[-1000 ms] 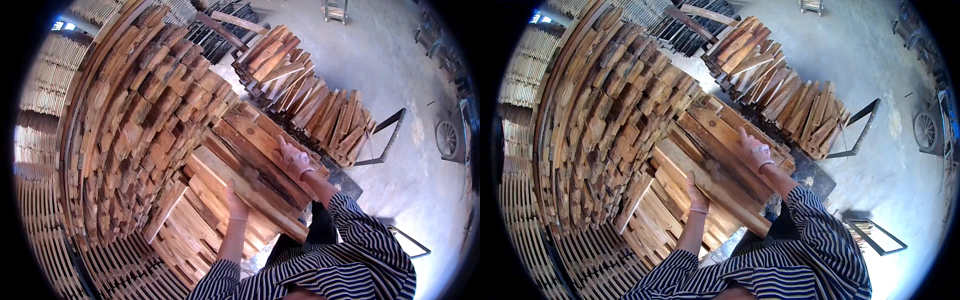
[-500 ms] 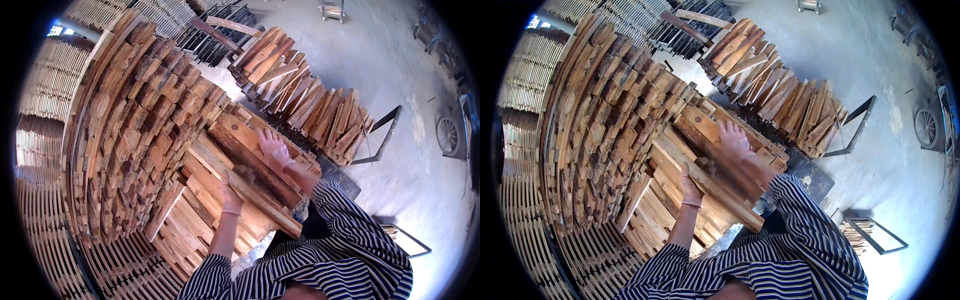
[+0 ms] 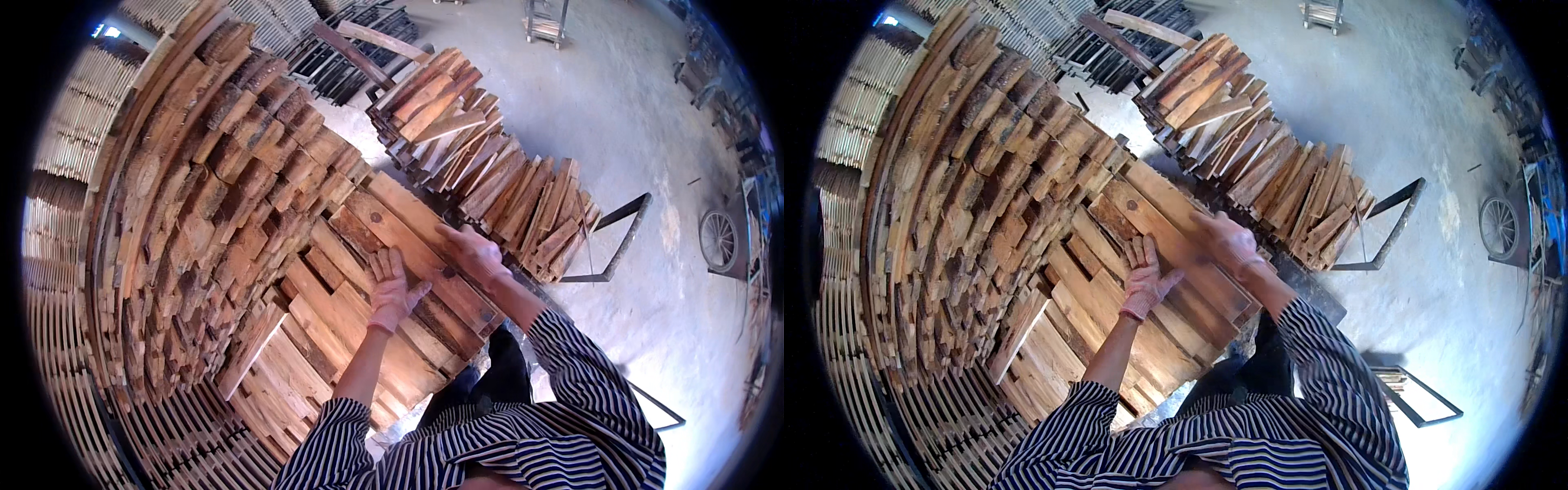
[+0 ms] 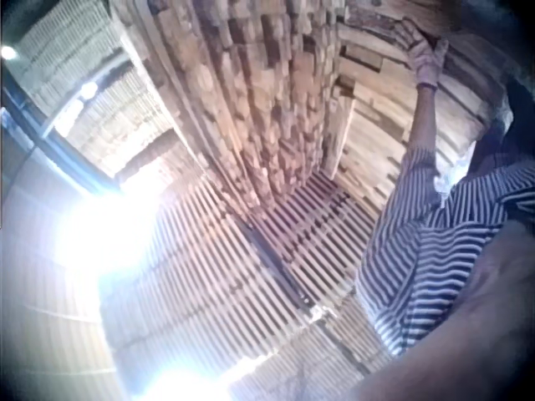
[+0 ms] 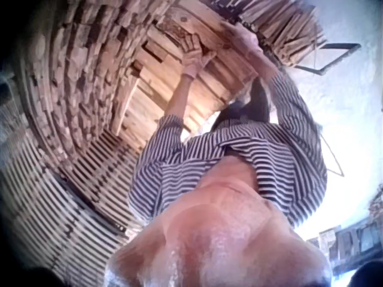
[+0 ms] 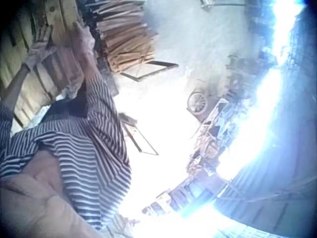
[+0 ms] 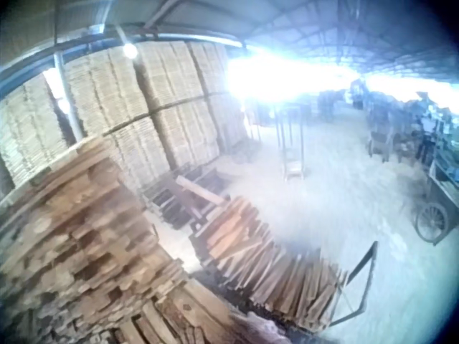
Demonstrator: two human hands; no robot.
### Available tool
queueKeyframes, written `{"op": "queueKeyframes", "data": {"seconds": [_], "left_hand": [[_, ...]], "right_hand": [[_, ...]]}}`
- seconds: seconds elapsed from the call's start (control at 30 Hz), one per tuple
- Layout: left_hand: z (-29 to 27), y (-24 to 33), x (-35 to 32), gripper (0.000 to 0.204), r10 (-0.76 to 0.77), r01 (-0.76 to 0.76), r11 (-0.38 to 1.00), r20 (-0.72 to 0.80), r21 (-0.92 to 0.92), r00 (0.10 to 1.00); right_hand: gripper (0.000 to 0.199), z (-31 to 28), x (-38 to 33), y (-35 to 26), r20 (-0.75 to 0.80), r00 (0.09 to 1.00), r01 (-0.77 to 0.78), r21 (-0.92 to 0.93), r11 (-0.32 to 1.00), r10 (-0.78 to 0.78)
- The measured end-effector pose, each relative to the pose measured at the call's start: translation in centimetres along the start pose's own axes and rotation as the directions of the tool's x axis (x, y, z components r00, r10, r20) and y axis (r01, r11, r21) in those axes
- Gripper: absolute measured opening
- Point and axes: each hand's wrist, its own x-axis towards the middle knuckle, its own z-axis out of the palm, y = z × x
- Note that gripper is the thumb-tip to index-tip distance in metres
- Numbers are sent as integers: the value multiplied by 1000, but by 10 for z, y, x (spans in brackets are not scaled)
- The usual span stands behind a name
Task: The person repeatedly picks up small wooden planks from a large pile and stacks them onto a metal rack. The person wears gloves and handles the wood by hand, moving pieces from the floor pile to the rack in a repetitive cycle.
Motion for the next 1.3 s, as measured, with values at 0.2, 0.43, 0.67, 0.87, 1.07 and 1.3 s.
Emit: {"op": "queueKeyframes", "data": {"seconds": [0.2, 0.43, 0.67, 0.87, 1.07, 1.3], "left_hand": [[19, -1, 1, 130, 41, -45, 998, -79, -40, 996], [20, 2, 16, 106, 24, -32, 996, -92, -87, 995], [-1, 119, 153, 52, -131, -186, 565, -310, -804, 942], [128, 265, 295, 57, 55, 175, 645, 274, -744, 960], [391, 283, 351, 82, -10, 356, 864, 696, -356, 718], [629, 278, 452, 107, -40, 204, 907, 407, -368, 913]], "right_hand": [[46, 35, 27, 13, -72, 997, 33, -25, 999, -35], [48, 19, 49, 18, -53, 998, -13, 85, 996, 18], [56, 2, 33, 110, -283, 911, 21, 759, 650, 301], [51, -28, -52, 284, -9, 645, -580, 646, 497, 764], [53, 11, -91, 404, 17, 528, -641, 663, 386, 849], [45, 67, -75, 510, 23, 545, -588, 723, 362, 838]]}}
